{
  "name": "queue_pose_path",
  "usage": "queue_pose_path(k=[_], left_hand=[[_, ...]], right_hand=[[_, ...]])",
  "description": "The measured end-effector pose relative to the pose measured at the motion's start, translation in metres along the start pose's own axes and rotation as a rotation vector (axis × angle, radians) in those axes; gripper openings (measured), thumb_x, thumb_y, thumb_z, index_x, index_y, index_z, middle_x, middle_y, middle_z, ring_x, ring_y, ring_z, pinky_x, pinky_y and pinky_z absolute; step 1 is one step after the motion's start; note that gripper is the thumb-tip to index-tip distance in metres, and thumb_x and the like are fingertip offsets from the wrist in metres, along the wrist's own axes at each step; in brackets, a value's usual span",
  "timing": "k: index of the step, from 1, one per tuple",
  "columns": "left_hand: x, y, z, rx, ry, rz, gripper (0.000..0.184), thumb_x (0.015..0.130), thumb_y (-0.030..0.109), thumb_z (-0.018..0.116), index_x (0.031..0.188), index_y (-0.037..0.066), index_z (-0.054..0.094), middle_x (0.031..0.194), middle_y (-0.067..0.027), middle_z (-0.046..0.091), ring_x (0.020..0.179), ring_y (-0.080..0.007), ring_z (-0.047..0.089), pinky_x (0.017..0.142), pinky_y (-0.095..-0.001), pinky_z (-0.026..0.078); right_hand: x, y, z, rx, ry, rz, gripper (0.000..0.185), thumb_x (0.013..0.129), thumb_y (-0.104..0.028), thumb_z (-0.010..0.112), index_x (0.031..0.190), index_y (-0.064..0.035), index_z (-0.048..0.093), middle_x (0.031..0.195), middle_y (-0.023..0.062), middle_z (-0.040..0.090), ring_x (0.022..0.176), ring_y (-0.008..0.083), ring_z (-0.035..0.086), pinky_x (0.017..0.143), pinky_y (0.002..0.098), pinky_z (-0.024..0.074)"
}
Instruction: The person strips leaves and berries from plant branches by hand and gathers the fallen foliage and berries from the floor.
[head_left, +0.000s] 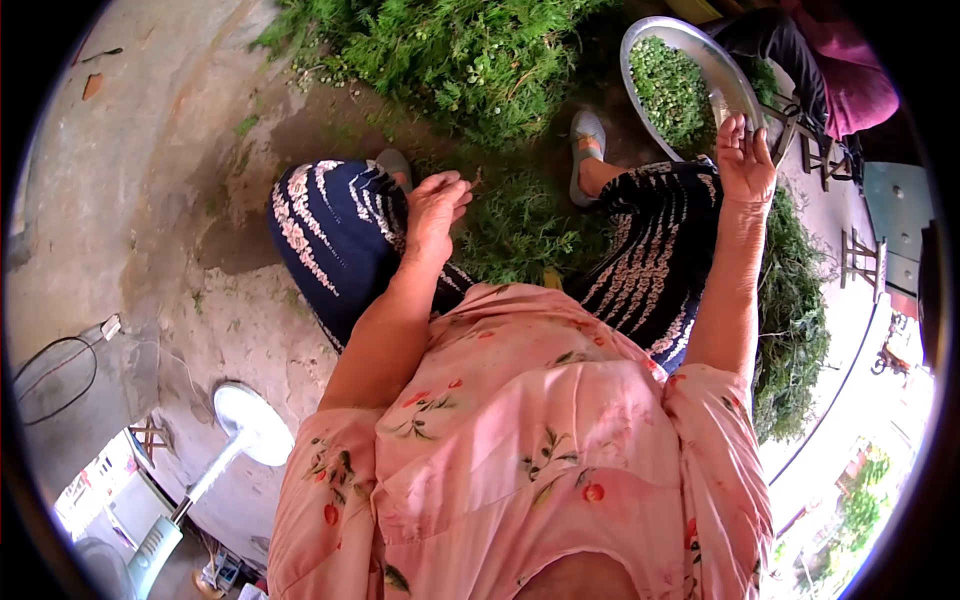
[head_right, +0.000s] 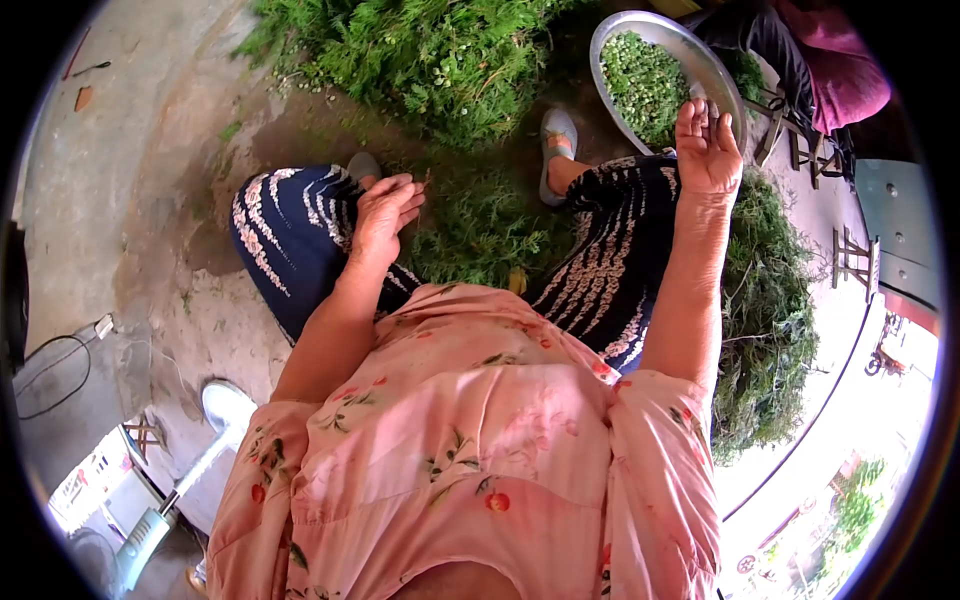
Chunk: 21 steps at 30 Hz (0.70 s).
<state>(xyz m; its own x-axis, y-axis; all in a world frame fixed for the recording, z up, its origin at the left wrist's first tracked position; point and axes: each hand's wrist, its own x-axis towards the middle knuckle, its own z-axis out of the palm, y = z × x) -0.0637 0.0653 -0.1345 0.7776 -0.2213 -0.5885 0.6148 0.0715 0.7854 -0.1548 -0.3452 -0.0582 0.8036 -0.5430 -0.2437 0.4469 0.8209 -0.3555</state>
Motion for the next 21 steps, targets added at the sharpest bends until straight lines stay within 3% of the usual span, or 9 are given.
queue_pose_path(k=[4, 9, 12, 13, 15, 17, 19, 21], left_hand=[[0.0, 0.001, 0.002, -0.002, 0.016, -0.04, 0.026, 0.084, 0.014, 0.06, 0.106, 0.002, 0.056, 0.094, -0.0081, 0.063, 0.085, -0.0172, 0.061, 0.073, -0.0295, 0.049], [0.002, 0.003, 0.0, 0.007, -0.012, -0.041, 0.018, 0.084, 0.011, 0.058, 0.1, 0.001, 0.06, 0.087, -0.0063, 0.064, 0.079, -0.0168, 0.062, 0.07, -0.0274, 0.049], [-0.004, 0.005, 0.009, 0.777, -0.197, 0.502, 0.021, 0.081, 0.006, 0.056, 0.1, 0.001, 0.062, 0.084, -0.0081, 0.065, 0.076, -0.0163, 0.063, 0.066, -0.0261, 0.047], [-0.012, 0.007, 0.012, 0.971, -0.236, 0.376, 0.023, 0.079, 0.006, 0.056, 0.101, 0.005, 0.062, 0.092, -0.0121, 0.064, 0.085, -0.02, 0.062, 0.073, -0.0298, 0.048], [-0.02, 0.004, 0.013, 1.333, -0.319, 0.921, 0.023, 0.077, 0.007, 0.057, 0.099, 0.008, 0.063, 0.1, -0.0135, 0.061, 0.093, -0.0259, 0.059, 0.08, -0.0333, 0.047], [-0.041, 0.016, 0.014, 1.416, -0.262, 1.084, 0.021, 0.076, 0.009, 0.059, 0.097, 0.008, 0.063, 0.106, -0.0118, 0.059, 0.095, -0.0301, 0.057, 0.086, -0.0362, 0.045], [-0.042, 0.038, 0.006, 1.326, -0.336, 0.998, 0.02, 0.077, 0.008, 0.06, 0.097, 0.007, 0.063, 0.102, -0.0113, 0.06, 0.096, -0.0289, 0.057, 0.087, -0.0353, 0.044], [-0.053, 0.085, -0.007, 0.922, -0.194, 0.913, 0.021, 0.078, 0.006, 0.06, 0.099, 0.007, 0.063, 0.1, -0.0098, 0.062, 0.093, -0.0228, 0.059, 0.086, -0.0328, 0.045]], right_hand=[[-0.021, 0.001, 0.009, -0.237, -0.046, -0.129, 0.024, 0.09, -0.017, 0.049, 0.099, 0.0047, 0.055, 0.092, 0.0131, 0.058, 0.08, 0.0246, 0.056, 0.075, 0.0366, 0.0483], [-0.039, -0.003, 0.029, -0.437, -0.081, -0.072, 0.028, 0.089, -0.02, 0.052, 0.106, 0.0022, 0.054, 0.087, 0.0087, 0.056, 0.079, 0.0199, 0.055, 0.075, 0.0334, 0.0472], [-0.04, -0.008, 0.031, -0.582, -0.135, -0.099, 0.03, 0.087, -0.02, 0.055, 0.109, 0.0011, 0.054, 0.089, 0.0083, 0.057, 0.081, 0.0186, 0.055, 0.074, 0.0316, 0.0473], [-0.036, -0.012, 0.023, -0.557, -0.17, -0.071, 0.028, 0.087, -0.017, 0.054, 0.109, 0.0008, 0.055, 0.092, 0.0093, 0.059, 0.083, 0.019, 0.055, 0.076, 0.0329, 0.0468], [-0.028, -0.009, 0.012, -0.39, -0.196, -0.126, 0.026, 0.088, -0.013, 0.053, 0.109, 0.002, 0.055, 0.094, 0.0109, 0.059, 0.085, 0.02, 0.055, 0.08, 0.0344, 0.0455], [-0.022, -0.01, 0.01, -0.29, -0.267, -0.015, 0.025, 0.088, -0.01, 0.051, 0.108, 0.0052, 0.053, 0.097, 0.0124, 0.059, 0.086, 0.0209, 0.055, 0.082, 0.0351, 0.0444], [-0.02, -0.004, 0.015, -0.26, -0.233, -0.012, 0.025, 0.089, -0.009, 0.051, 0.109, 0.0054, 0.053, 0.096, 0.0118, 0.058, 0.086, 0.0208, 0.055, 0.081, 0.0348, 0.0446], [-0.021, 0.004, 0.023, -0.265, -0.251, -0.007, 0.026, 0.089, -0.009, 0.051, 0.109, 0.0056, 0.052, 0.096, 0.0115, 0.058, 0.085, 0.0206, 0.054, 0.081, 0.0345, 0.0447]])
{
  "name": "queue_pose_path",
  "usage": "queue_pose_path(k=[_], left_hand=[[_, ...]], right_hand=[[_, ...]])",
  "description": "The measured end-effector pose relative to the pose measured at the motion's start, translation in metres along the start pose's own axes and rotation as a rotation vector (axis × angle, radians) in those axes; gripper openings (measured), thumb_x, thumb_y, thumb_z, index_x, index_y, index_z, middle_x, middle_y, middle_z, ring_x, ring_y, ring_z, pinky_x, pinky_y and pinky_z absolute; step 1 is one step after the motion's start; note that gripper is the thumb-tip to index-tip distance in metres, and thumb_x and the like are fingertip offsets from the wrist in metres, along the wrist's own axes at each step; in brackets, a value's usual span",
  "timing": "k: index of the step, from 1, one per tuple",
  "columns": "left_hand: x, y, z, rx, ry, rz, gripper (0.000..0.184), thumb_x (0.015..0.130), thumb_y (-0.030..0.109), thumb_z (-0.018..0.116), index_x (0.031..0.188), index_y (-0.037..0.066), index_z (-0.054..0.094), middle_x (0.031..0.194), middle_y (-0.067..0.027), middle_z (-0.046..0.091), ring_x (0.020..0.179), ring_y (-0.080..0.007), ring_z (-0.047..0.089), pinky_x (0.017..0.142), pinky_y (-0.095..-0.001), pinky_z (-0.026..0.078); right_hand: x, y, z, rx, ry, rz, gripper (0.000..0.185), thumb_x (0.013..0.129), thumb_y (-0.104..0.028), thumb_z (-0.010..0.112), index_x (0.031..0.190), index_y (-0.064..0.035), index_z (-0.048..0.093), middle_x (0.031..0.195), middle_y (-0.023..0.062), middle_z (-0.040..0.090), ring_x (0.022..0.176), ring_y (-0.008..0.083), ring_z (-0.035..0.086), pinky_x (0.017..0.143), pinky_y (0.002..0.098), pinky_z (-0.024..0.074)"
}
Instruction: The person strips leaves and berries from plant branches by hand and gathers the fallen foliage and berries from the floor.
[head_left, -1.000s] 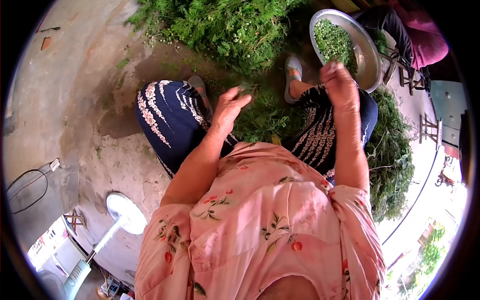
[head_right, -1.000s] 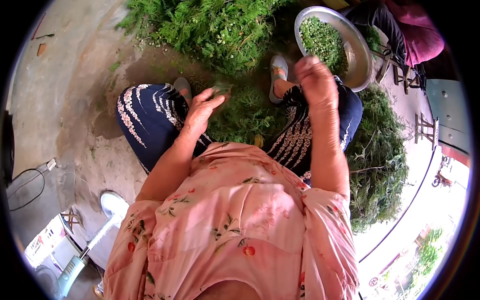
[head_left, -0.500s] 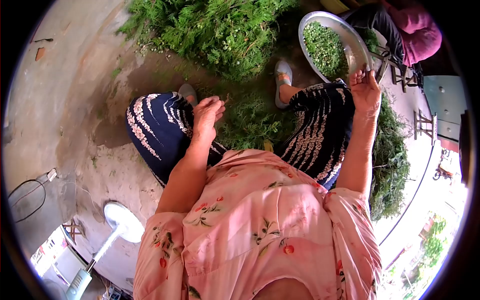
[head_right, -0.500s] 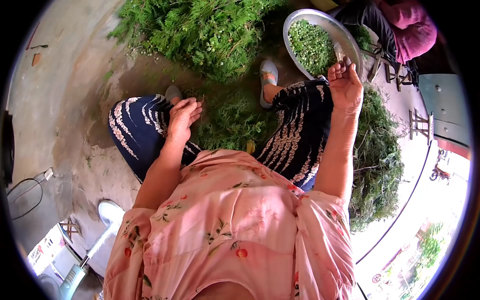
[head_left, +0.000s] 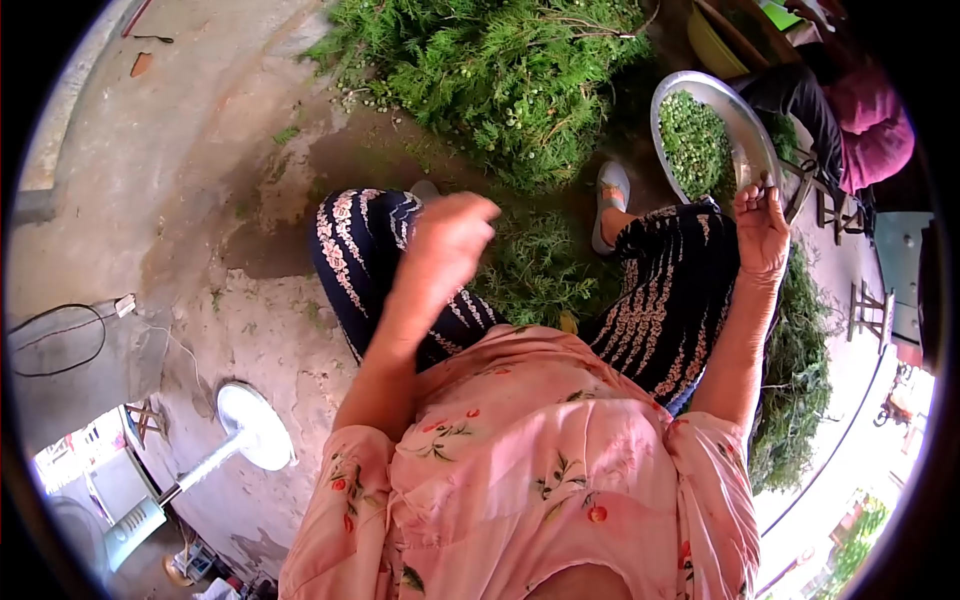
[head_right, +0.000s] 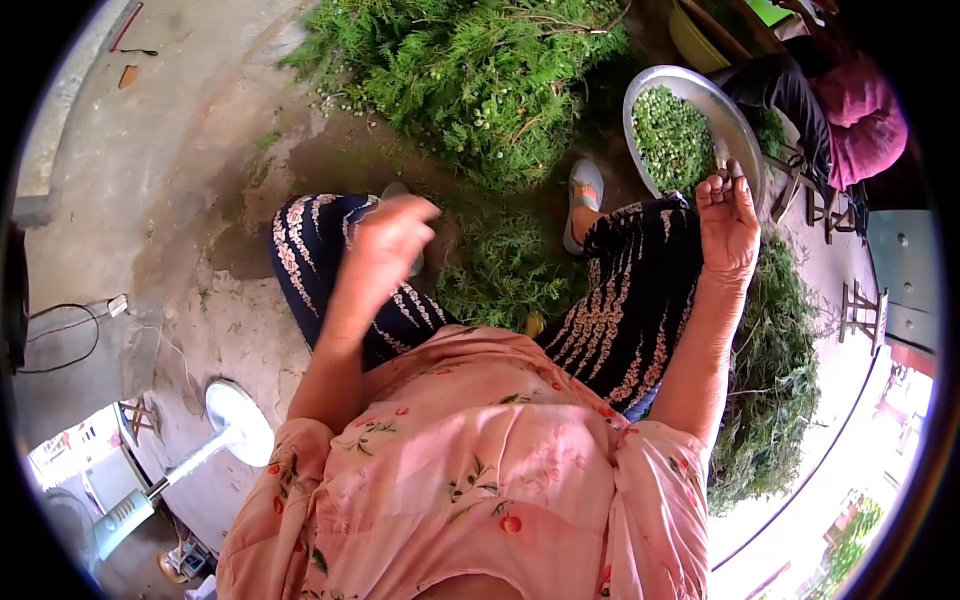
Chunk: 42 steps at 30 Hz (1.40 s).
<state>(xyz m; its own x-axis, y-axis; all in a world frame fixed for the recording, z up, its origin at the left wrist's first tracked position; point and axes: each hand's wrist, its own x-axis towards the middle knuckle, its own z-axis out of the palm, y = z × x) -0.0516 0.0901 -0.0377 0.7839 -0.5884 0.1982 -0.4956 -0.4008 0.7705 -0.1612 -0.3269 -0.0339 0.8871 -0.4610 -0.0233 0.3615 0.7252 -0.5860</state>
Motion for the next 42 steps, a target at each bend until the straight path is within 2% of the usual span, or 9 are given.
queue_pose_path(k=[6, 8, 11, 14, 18, 26, 34, 40, 42], left_hand=[[-0.019, -0.085, -0.113, -0.403, 0.804, -0.31, 0.017, 0.082, 0.003, 0.058, 0.098, 0.0, 0.063, 0.095, -0.0056, 0.064, 0.083, -0.015, 0.058, 0.078, -0.0264, 0.046], [-0.05, -0.153, -0.11, -0.274, 0.767, -0.669, 0.018, 0.082, 0.009, 0.057, 0.096, 0.001, 0.064, 0.092, -0.0073, 0.064, 0.081, -0.0155, 0.058, 0.08, -0.0277, 0.045], [-0.106, -0.202, -0.065, 0.273, 0.203, -0.808, 0.017, 0.08, 0.011, 0.054, 0.088, 0.002, 0.065, 0.09, -0.0095, 0.064, 0.08, -0.0176, 0.059, 0.079, -0.0301, 0.046], [-0.131, -0.194, 0.01, 0.127, 0.011, -1.004, 0.016, 0.079, 0.011, 0.054, 0.088, 0.002, 0.065, 0.09, -0.0097, 0.064, 0.08, -0.018, 0.059, 0.079, -0.0303, 0.046], [-0.13, -0.196, 0.042, -0.123, 0.121, -1.121, 0.016, 0.079, 0.01, 0.053, 0.087, 0.002, 0.064, 0.09, -0.01, 0.064, 0.081, -0.0185, 0.059, 0.078, -0.0305, 0.046], [-0.134, -0.212, 0.037, -0.861, 0.448, -1.096, 0.016, 0.077, 0.009, 0.053, 0.086, 0.002, 0.063, 0.09, -0.0105, 0.064, 0.083, -0.0195, 0.058, 0.078, -0.0311, 0.046], [-0.132, -0.15, -0.063, -1.49, 0.619, -0.516, 0.024, 0.076, 0.01, 0.052, 0.097, 0.002, 0.06, 0.093, -0.0106, 0.063, 0.09, -0.0238, 0.059, 0.084, -0.0358, 0.045], [-0.088, -0.051, -0.072, -0.792, 0.832, -0.531, 0.04, 0.083, 0.025, 0.059, 0.113, 0.0, 0.052, 0.117, -0.0109, 0.048, 0.106, -0.0241, 0.048, 0.096, -0.0338, 0.033], [-0.087, -0.027, -0.075, 0.171, 0.721, -0.375, 0.044, 0.083, 0.025, 0.061, 0.116, -0.001, 0.05, 0.122, -0.0133, 0.043, 0.109, -0.0252, 0.046, 0.097, -0.0328, 0.032]], right_hand=[[0.001, 0.011, 0.019, 0.004, -0.017, -0.022, 0.027, 0.089, -0.01, 0.051, 0.111, 0.0057, 0.05, 0.095, 0.0107, 0.056, 0.085, 0.0194, 0.053, 0.08, 0.0337, 0.045], [0.0, 0.013, 0.022, -0.003, -0.008, -0.043, 0.028, 0.089, -0.01, 0.051, 0.112, 0.0057, 0.05, 0.094, 0.0104, 0.056, 0.084, 0.0191, 0.053, 0.08, 0.0335, 0.045], [0.0, 0.016, 0.025, -0.012, -0.012, -0.037, 0.028, 0.089, -0.01, 0.05, 0.112, 0.0058, 0.049, 0.092, 0.0101, 0.055, 0.083, 0.019, 0.052, 0.079, 0.0335, 0.0453], [-0.001, 0.018, 0.029, -0.011, -0.013, -0.037, 0.028, 0.089, -0.01, 0.05, 0.112, 0.0057, 0.048, 0.093, 0.0105, 0.054, 0.083, 0.0191, 0.052, 0.079, 0.034, 0.0453], [-0.003, 0.019, 0.029, -0.02, 0.007, -0.042, 0.029, 0.089, -0.01, 0.049, 0.114, 0.0054, 0.048, 0.095, 0.0109, 0.055, 0.085, 0.0195, 0.053, 0.08, 0.0339, 0.0452], [0.0, 0.02, 0.021, -0.039, -0.01, -0.039, 0.031, 0.089, -0.01, 0.05, 0.116, 0.0055, 0.047, 0.096, 0.0105, 0.055, 0.087, 0.0193, 0.053, 0.081, 0.0339, 0.0449], [0.006, 0.024, 0.026, -0.032, -0.028, -0.019, 0.031, 0.089, -0.009, 0.051, 0.116, 0.0051, 0.047, 0.098, 0.0099, 0.055, 0.087, 0.0187, 0.052, 0.081, 0.0339, 0.0448], [0.01, 0.027, 0.027, 0.007, -0.052, 0.01, 0.03, 0.088, -0.01, 0.052, 0.114, 0.004, 0.049, 0.097, 0.0094, 0.056, 0.088, 0.0182, 0.053, 0.082, 0.0338, 0.0451], [0.011, 0.028, 0.026, -0.001, -0.083, -0.002, 0.03, 0.089, -0.011, 0.05, 0.116, 0.0042, 0.048, 0.098, 0.0099, 0.056, 0.088, 0.0185, 0.053, 0.082, 0.0333, 0.0447]])
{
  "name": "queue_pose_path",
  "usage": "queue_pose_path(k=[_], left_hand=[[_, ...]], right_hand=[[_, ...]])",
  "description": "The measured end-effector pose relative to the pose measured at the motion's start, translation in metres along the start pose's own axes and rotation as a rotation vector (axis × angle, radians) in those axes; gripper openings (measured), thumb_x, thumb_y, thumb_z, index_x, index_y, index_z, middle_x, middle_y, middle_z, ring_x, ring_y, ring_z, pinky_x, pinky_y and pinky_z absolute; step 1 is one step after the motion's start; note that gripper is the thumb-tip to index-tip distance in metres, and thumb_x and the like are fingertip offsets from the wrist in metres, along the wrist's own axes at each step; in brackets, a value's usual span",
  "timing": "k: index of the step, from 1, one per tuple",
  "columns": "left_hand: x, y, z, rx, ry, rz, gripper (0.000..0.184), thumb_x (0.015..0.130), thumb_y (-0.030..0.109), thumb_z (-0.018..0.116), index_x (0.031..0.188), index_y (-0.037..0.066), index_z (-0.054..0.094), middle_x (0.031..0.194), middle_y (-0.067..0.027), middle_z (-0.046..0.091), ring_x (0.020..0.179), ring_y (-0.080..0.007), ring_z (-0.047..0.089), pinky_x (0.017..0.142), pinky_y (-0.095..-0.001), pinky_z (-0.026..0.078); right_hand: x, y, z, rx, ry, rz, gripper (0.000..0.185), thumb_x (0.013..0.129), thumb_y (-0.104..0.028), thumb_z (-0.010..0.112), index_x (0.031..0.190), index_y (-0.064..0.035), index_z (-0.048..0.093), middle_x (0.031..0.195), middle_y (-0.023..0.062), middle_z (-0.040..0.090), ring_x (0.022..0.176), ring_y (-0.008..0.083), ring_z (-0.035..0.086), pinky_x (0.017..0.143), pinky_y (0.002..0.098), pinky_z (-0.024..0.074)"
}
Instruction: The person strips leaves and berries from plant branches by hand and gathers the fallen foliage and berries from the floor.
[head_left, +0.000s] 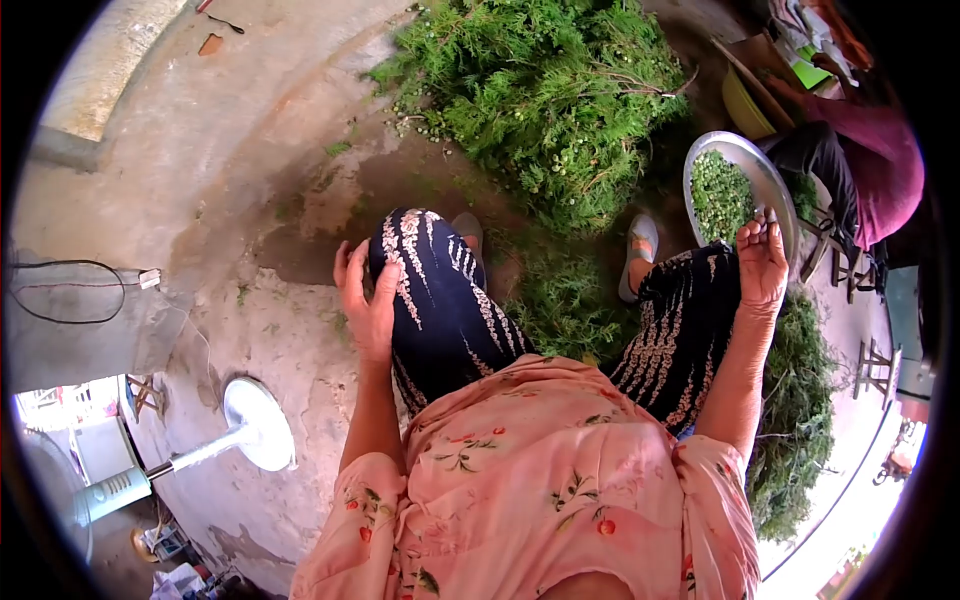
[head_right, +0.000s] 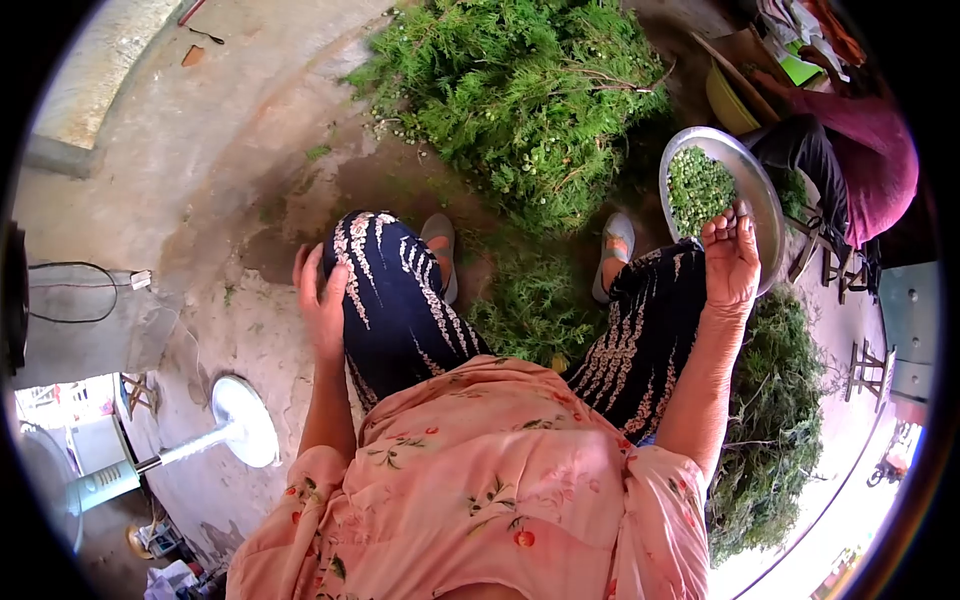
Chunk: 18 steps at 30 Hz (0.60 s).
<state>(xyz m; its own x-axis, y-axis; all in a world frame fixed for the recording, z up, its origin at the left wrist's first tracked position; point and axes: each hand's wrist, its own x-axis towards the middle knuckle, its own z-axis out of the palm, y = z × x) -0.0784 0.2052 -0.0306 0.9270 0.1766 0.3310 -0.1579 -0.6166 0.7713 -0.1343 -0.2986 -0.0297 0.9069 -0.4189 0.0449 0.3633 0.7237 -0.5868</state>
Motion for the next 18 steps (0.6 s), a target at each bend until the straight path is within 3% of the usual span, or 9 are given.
queue_pose_path(k=[2, 4, 5, 9, 12, 16, 18], left_hand=[[-0.006, 0.005, -0.011, 0.024, 0.007, 0.069, 0.045, 0.081, 0.024, 0.064, 0.115, -0.001, 0.05, 0.124, -0.0146, 0.039, 0.107, -0.0246, 0.046, 0.093, -0.0327, 0.036], [-0.012, 0.022, -0.021, -0.126, 0.041, -0.129, 0.044, 0.078, 0.018, 0.067, 0.114, 0.0, 0.051, 0.117, -0.0132, 0.043, 0.101, -0.0219, 0.048, 0.085, -0.0306, 0.041], [-0.013, 0.024, -0.026, 0.027, 0.064, -0.088, 0.037, 0.078, 0.011, 0.067, 0.11, -0.001, 0.054, 0.105, -0.0102, 0.05, 0.091, -0.0183, 0.051, 0.076, -0.0276, 0.044], [-0.024, -0.02, -0.018, -0.08, 0.123, -0.11, 0.02, 0.078, 0.006, 0.064, 0.096, -0.002, 0.059, 0.087, -0.0083, 0.057, 0.078, -0.0157, 0.054, 0.071, -0.0268, 0.044], [-0.024, -0.067, -0.003, -0.114, 0.029, -0.203, 0.011, 0.073, 0.001, 0.065, 0.083, -0.001, 0.061, 0.075, -0.0079, 0.06, 0.07, -0.0142, 0.054, 0.068, -0.0257, 0.044], [-0.028, -0.101, 0.008, -0.001, -0.116, -0.206, 0.008, 0.07, 0.0, 0.065, 0.076, -0.002, 0.061, 0.069, -0.0065, 0.06, 0.065, -0.014, 0.054, 0.065, -0.0259, 0.043], [-0.03, -0.12, 0.002, -0.168, -0.197, -0.307, 0.005, 0.07, 0.0, 0.064, 0.073, -0.002, 0.06, 0.066, -0.0054, 0.059, 0.063, -0.0137, 0.054, 0.062, -0.0258, 0.043]], right_hand=[[0.0, 0.001, -0.002, -0.009, -0.031, -0.01, 0.031, 0.091, -0.012, 0.048, 0.117, 0.0044, 0.047, 0.099, 0.0104, 0.056, 0.088, 0.0188, 0.053, 0.082, 0.0329, 0.0443], [0.001, 0.002, -0.001, 0.006, -0.041, -0.006, 0.031, 0.091, -0.011, 0.048, 0.118, 0.0041, 0.047, 0.099, 0.0101, 0.056, 0.088, 0.0184, 0.053, 0.083, 0.0329, 0.0441], [0.002, 0.003, -0.001, 0.012, -0.046, -0.005, 0.031, 0.091, -0.011, 0.048, 0.118, 0.0041, 0.047, 0.099, 0.0101, 0.056, 0.088, 0.0184, 0.053, 0.083, 0.0329, 0.0441], [0.004, 0.005, 0.002, 0.004, -0.063, 0.0, 0.031, 0.09, -0.01, 0.049, 0.118, 0.0043, 0.047, 0.099, 0.01, 0.055, 0.089, 0.018, 0.052, 0.083, 0.0332, 0.044], [0.005, 0.007, 0.01, -0.015, -0.05, -0.002, 0.029, 0.089, -0.009, 0.049, 0.115, 0.0041, 0.048, 0.097, 0.0089, 0.054, 0.088, 0.0177, 0.052, 0.082, 0.0334, 0.0448], [0.003, 0.008, 0.013, -0.037, -0.021, 0.004, 0.026, 0.089, -0.009, 0.05, 0.111, 0.0036, 0.05, 0.094, 0.0079, 0.054, 0.085, 0.018, 0.053, 0.081, 0.0332, 0.0459], [0.002, 0.009, 0.012, -0.072, -0.01, -0.005, 0.025, 0.089, -0.011, 0.051, 0.11, 0.0029, 0.051, 0.093, 0.0075, 0.055, 0.083, 0.0182, 0.053, 0.079, 0.0331, 0.0463]])
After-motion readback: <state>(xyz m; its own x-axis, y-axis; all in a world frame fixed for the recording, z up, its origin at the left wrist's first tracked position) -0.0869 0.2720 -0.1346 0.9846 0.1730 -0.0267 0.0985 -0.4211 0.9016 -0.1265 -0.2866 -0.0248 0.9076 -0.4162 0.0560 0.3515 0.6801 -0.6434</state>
